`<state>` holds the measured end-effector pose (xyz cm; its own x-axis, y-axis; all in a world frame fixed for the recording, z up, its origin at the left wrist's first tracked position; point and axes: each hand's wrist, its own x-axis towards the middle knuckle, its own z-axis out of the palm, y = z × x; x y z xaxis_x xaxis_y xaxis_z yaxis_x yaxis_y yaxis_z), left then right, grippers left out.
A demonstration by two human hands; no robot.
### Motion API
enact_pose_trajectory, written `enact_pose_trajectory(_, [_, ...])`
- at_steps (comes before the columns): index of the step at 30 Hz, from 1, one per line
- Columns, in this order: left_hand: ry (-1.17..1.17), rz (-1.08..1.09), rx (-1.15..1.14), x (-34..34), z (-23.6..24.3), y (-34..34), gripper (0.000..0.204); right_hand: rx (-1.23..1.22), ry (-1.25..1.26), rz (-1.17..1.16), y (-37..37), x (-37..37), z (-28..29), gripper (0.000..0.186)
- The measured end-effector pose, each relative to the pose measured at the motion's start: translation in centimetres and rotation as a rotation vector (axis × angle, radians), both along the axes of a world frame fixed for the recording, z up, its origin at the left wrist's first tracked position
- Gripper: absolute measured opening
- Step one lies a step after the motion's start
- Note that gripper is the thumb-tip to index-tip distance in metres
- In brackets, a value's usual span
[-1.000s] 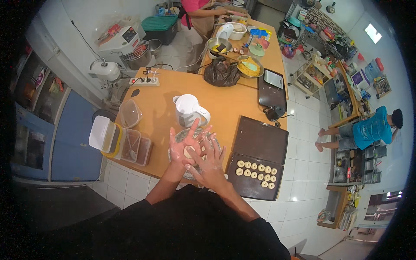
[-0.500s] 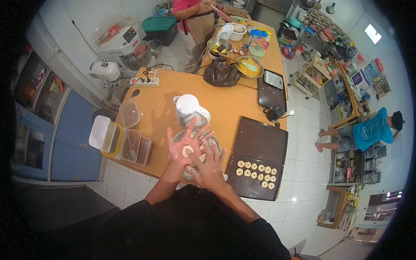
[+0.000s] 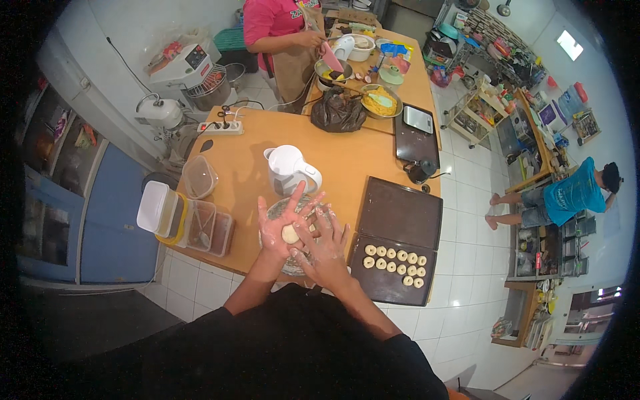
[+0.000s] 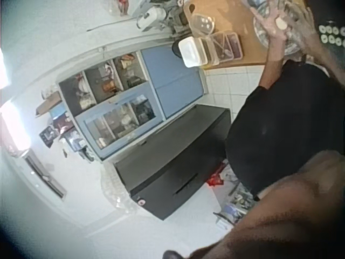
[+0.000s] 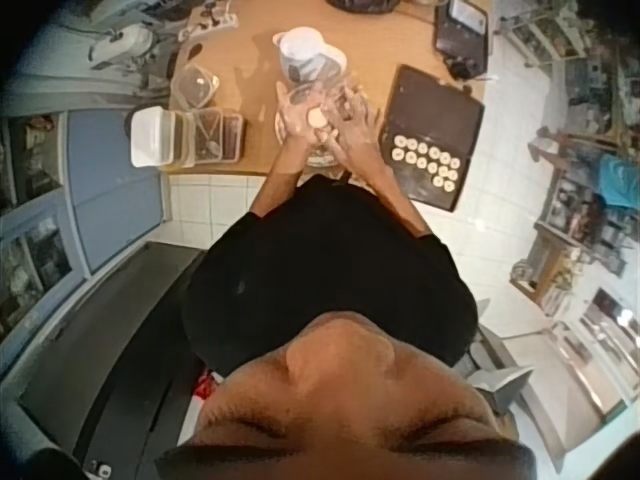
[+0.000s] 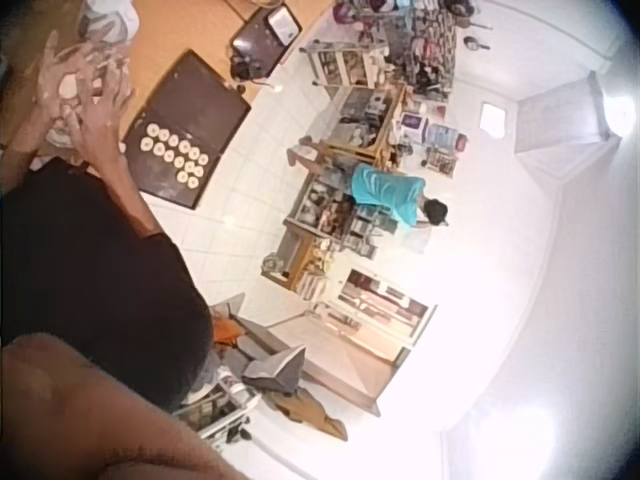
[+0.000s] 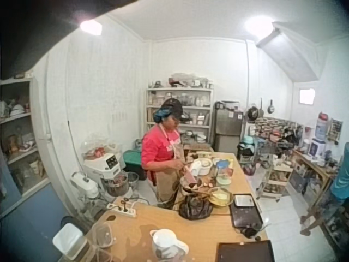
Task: The person shapes donut dough into rings by hand, arranges them onto a baking tray, and takes more dough from a bowl to knead and form additional donuts.
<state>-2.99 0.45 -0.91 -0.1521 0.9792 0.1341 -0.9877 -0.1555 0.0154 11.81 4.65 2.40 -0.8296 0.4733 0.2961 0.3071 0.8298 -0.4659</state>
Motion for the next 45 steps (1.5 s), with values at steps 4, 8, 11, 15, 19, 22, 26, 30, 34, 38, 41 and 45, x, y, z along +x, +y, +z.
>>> enact_pose_trajectory(4, [-0.108, -0.025, -0.002, 0.2, 0.5, -0.2, 0.103, -0.043, 0.112, 0.057, 1.0, -0.4, -0.7, 0.052])
enact_pose_trajectory(8, [-0.099, -0.024, -0.059, 0.6, 0.8, -0.1, 0.103, -0.086, 0.086, 0.108, 1.8, -0.6, 0.3, 0.050])
enact_pose_trajectory(11, [-0.116, -0.031, -0.030, 0.5, -0.4, -0.3, 0.103, -0.046, 0.027, 0.071, 1.8, -0.8, 1.2, 0.050])
enact_pose_trajectory(15, [-0.159, -0.037, 0.001, 0.2, -0.7, -0.3, 0.103, -0.057, 0.059, 0.083, 2.0, -0.6, 1.0, 0.043])
enact_pose_trajectory(19, [-0.061, 0.004, 0.012, -0.6, -0.5, -0.3, 0.103, 0.027, 0.060, 0.066, 1.4, 0.1, 1.6, 0.038])
enact_pose_trajectory(22, [0.012, 0.026, -0.003, -0.5, 0.1, -0.3, 0.105, 0.043, 0.030, 0.062, 1.2, -0.1, 2.4, 0.036])
enact_pose_trajectory(26, [0.087, 0.043, -0.080, -0.4, 0.7, -0.1, 0.108, 0.034, 0.058, 0.068, 1.3, 0.1, 2.2, 0.035])
enact_pose_trajectory(30, [0.101, 0.042, -0.070, -0.4, 0.3, -0.1, 0.108, 0.031, 0.061, 0.064, 1.2, 0.0, 2.2, 0.033])
enact_pose_trajectory(34, [0.044, 0.023, 0.001, -0.4, 0.0, -0.1, 0.104, 0.054, 0.035, 0.076, 1.1, 0.0, 2.3, 0.032])
enact_pose_trajectory(38, [0.129, 0.039, -0.049, -0.5, 0.0, -0.1, 0.107, 0.104, -0.037, 0.048, 0.7, 0.1, 2.9, 0.032])
enact_pose_trajectory(41, [0.023, 0.021, 0.017, -0.6, -0.8, -0.3, 0.105, 0.100, -0.137, 0.049, 0.4, 0.2, 3.5, 0.034])
enact_pose_trajectory(45, [0.043, 0.024, -0.036, -0.1, -0.4, -0.2, 0.106, 0.120, -0.191, 0.064, 0.2, 0.5, 3.5, 0.042])
